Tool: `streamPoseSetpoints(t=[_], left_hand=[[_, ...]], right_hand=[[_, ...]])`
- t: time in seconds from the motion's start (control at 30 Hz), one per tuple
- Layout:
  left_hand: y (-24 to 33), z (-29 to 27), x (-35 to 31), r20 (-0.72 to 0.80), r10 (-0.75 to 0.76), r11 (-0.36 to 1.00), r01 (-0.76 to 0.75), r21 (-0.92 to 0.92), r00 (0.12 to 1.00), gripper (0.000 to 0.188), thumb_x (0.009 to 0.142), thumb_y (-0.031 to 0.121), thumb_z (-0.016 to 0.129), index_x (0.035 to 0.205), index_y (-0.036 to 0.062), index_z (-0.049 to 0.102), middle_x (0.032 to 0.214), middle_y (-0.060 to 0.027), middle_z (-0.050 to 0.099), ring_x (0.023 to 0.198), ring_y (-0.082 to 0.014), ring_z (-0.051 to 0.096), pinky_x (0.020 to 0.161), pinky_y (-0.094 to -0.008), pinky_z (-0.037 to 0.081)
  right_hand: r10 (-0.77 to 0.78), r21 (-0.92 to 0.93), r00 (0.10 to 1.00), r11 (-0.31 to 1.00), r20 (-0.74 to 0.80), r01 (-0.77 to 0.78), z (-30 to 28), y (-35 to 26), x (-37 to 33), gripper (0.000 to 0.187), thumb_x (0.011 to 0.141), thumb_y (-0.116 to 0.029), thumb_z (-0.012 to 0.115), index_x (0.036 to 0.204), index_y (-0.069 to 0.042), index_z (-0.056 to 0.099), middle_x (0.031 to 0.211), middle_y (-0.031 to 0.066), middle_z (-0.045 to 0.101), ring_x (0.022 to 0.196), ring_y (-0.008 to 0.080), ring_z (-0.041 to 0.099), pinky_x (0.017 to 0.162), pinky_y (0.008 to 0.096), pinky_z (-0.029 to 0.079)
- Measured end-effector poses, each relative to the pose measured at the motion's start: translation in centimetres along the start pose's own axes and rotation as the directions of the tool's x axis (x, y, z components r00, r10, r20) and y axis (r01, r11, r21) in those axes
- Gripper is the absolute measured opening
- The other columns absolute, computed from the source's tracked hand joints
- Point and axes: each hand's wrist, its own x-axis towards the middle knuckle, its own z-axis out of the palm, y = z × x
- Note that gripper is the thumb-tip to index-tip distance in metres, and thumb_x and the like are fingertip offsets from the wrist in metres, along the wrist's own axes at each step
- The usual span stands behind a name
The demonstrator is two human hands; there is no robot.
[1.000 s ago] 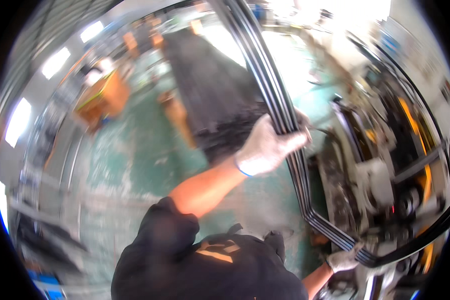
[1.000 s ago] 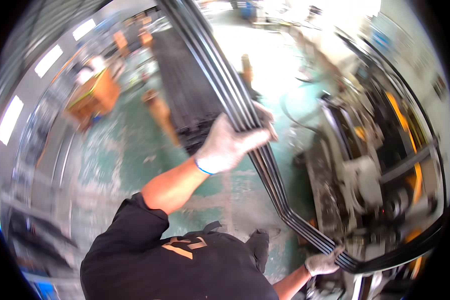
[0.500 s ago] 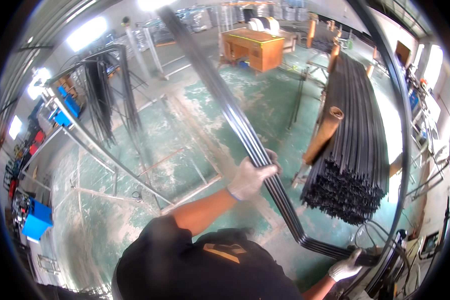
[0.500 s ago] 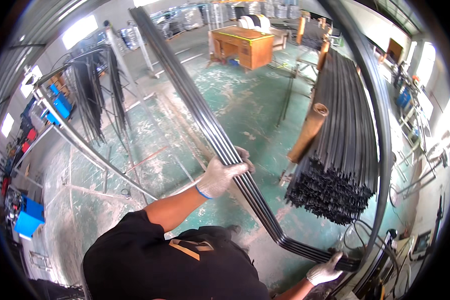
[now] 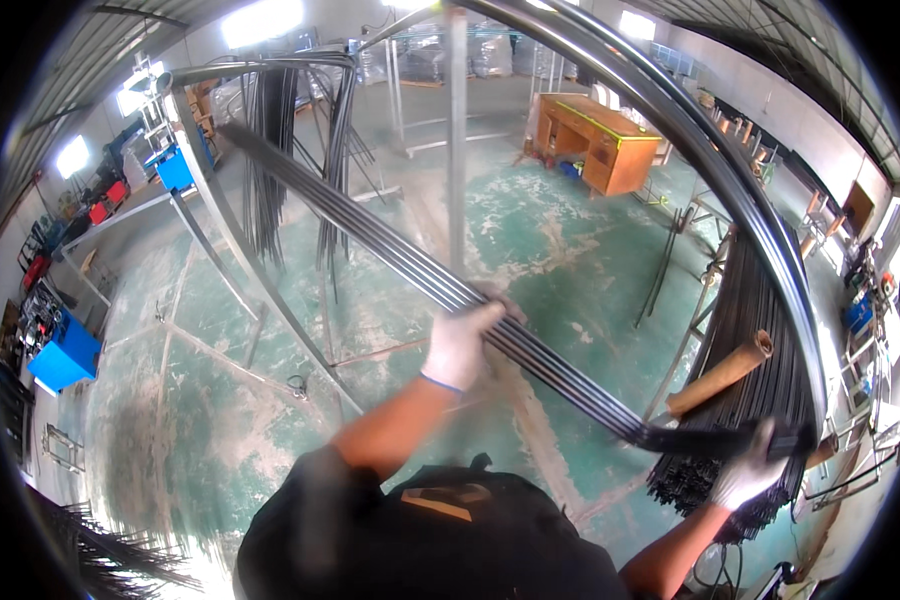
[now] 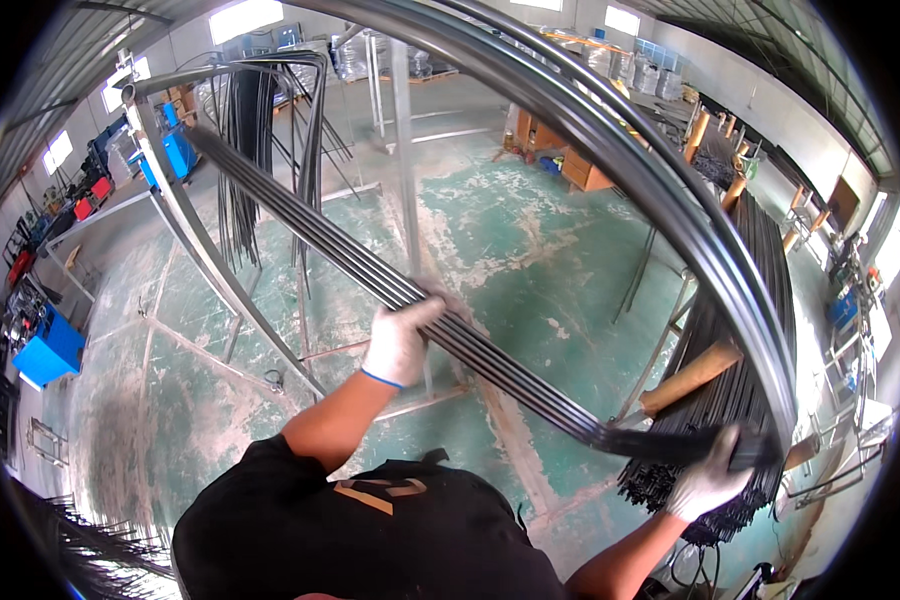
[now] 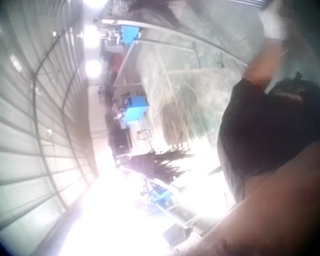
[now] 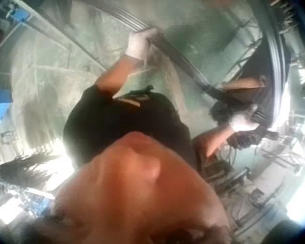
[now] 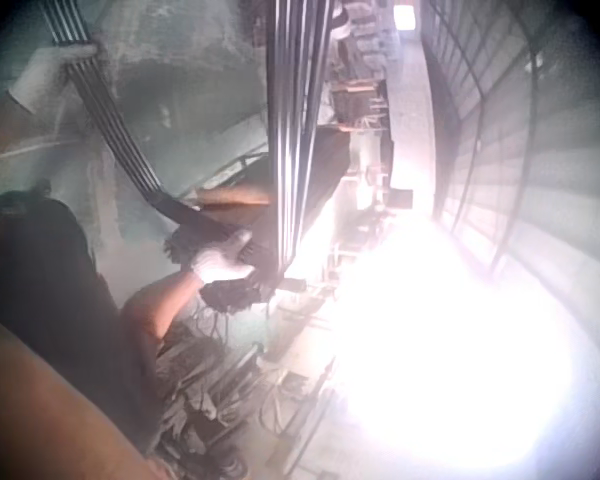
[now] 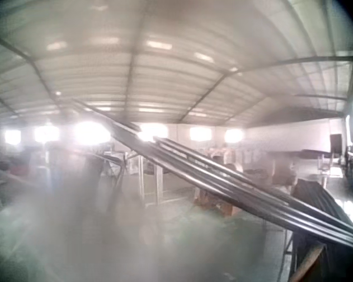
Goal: The person repeatedly picks up bundles of long black metal rods from a floor stack, feeds them into a yellow and white bending machine, and removes the bent rods to place them on a nearby rack. The cycle of loading, bending, and stacking is repeated throughout the clip.
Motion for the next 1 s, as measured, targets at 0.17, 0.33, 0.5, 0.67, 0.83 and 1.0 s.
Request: streamPoseSetpoints(t=[0.17,0.33,0.5,0.67,0.83,1.0], left_hand=[[6.8,-7.8,8.3,-0.094,-0.064,0.923,0.023,-0.384,0.993,0.014,0.091,0.001,0.055,0.104,0.0004,0.059,0.092,-0.0189,0.067,0.091,-0.0385,0.067,0.094,-0.054,0.055],[12.9,-13.5,14.6,-0.087,0.199,0.913,-0.217,-0.347,0.976,0.008,0.092,0.005,0.06,0.09,-0.0019,0.064,0.09,-0.0176,0.069,0.094,-0.0342,0.067,0.1,-0.0487,0.054],[17.7,-17.3,16.6,-0.062,0.228,0.902,-0.235,-0.362,0.972,0.032,0.101,0.02,0.058,0.109,-0.0099,0.068,0.11,-0.0206,0.072,0.108,-0.0325,0.066,0.104,-0.0476,0.049],[12.4,-13.4,14.6,-0.146,0.312,0.926,-0.335,-0.172,0.939,0.066,0.102,0.044,0.059,0.14,-0.0088,0.05,0.147,-0.027,0.051,0.141,-0.04,0.044,0.124,-0.0543,0.029],[-0.8,-10.5,11.1,0.388,-0.065,0.997,0.041,0.07,0.919,0.052,0.105,0.045,0.055,0.128,-0.0013,0.058,0.119,-0.014,0.064,0.113,-0.0281,0.058,0.106,-0.0467,0.042],[-14.4,1.3,6.7,0.212,-0.395,0.892,0.319,0.32,0.894,0.029,0.108,0.029,0.056,0.121,0.0027,0.06,0.105,-0.012,0.066,0.097,-0.0243,0.063,0.088,-0.0427,0.054]], right_hand=[[-0.164,-0.074,0.943,0.979,0.289,0.192,19.1,-13.0,1.2,0.021,0.098,-0.019,0.07,0.108,-0.001,0.068,0.084,0.0026,0.067,0.075,0.0123,0.063,0.071,0.0303,0.052],[-0.598,-0.152,0.642,0.664,0.48,0.732,38.9,-27.5,1.2,0.035,0.09,-0.034,0.064,0.099,-0.004,0.077,0.094,0.0234,0.074,0.089,0.0402,0.073,0.083,0.0479,0.057],[-0.669,0.323,0.296,0.638,0.681,0.699,46.8,-32.1,-6.8,0.049,0.091,-0.046,0.065,0.1,0.002,0.069,0.094,0.0269,0.07,0.092,0.0382,0.07,0.082,0.0461,0.057],[-0.77,0.474,0.121,0.5,0.627,0.725,39.1,-23.6,-9.4,0.047,0.077,-0.052,0.077,0.08,-0.006,0.072,0.075,0.0133,0.07,0.079,0.032,0.072,0.072,0.0466,0.056],[-0.828,0.593,0.292,0.55,0.478,0.588,32.9,-4.9,-12.0,0.023,0.079,-0.032,0.074,0.085,-0.011,0.065,0.084,0.0069,0.066,0.088,0.0296,0.067,0.081,0.0439,0.053],[-0.153,-0.343,0.702,0.788,0.696,0.512,14.5,10.3,3.5,0.034,0.075,-0.016,0.076,0.106,-0.003,0.072,0.094,0.0182,0.072,0.091,0.0394,0.07,0.08,0.0506,0.056]])
